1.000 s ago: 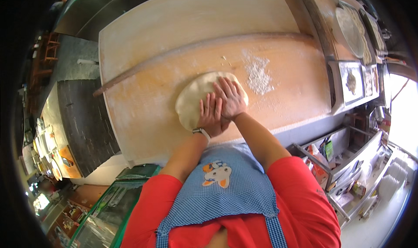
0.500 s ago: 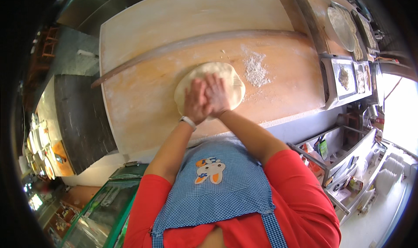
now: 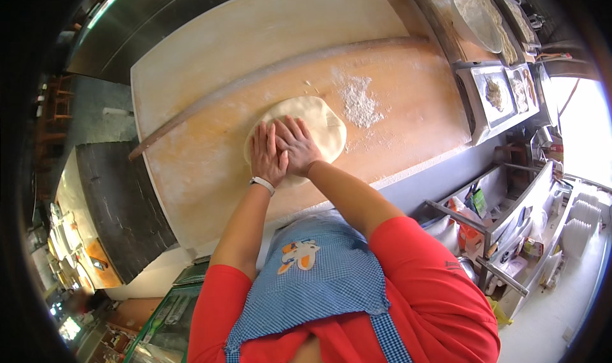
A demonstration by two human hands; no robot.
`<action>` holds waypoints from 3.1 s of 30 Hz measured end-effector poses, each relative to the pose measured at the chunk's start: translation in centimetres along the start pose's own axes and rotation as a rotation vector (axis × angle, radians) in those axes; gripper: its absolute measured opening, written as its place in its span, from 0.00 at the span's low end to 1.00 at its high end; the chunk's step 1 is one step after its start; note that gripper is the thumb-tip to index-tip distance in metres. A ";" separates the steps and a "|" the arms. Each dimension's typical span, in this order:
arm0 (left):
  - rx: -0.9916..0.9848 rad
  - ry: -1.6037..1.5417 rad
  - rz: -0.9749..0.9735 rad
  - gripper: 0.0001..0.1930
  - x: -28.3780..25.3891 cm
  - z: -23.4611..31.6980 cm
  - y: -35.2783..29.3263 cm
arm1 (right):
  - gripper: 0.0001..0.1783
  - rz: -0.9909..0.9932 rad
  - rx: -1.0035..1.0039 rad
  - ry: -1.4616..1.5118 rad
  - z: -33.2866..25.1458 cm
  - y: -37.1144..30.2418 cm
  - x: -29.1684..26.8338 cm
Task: The person arranges noodles on a tray, then kneads and rolls out dough on a wooden board using a rolling pin. The person repeatedly flattens and stretches the dough into a large thin sheet.
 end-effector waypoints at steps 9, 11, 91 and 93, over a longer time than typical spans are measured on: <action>-0.284 0.096 0.082 0.42 -1.0 1.3 3.1 | 0.35 0.048 0.231 -0.007 8.3 -0.6 -1.7; -0.260 0.102 0.031 0.42 -1.2 1.6 3.0 | 0.34 0.028 0.239 0.057 9.1 -0.4 -1.2; -0.149 -0.033 0.017 0.36 2.9 3.6 -7.3 | 0.34 -0.063 0.077 0.069 -3.5 -6.3 1.8; -0.140 -0.026 0.023 0.36 2.9 3.7 -7.3 | 0.34 -0.053 0.065 0.099 -3.4 -6.6 1.8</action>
Point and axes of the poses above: each hand's wrist, its own y-axis towards the middle knuckle, its own x-axis out of the palm, z = x × y, the point moved 2 cm from there along y, towards the middle knuckle, and after that the axes turned 15 degrees about -z, right-handed, at the moved point
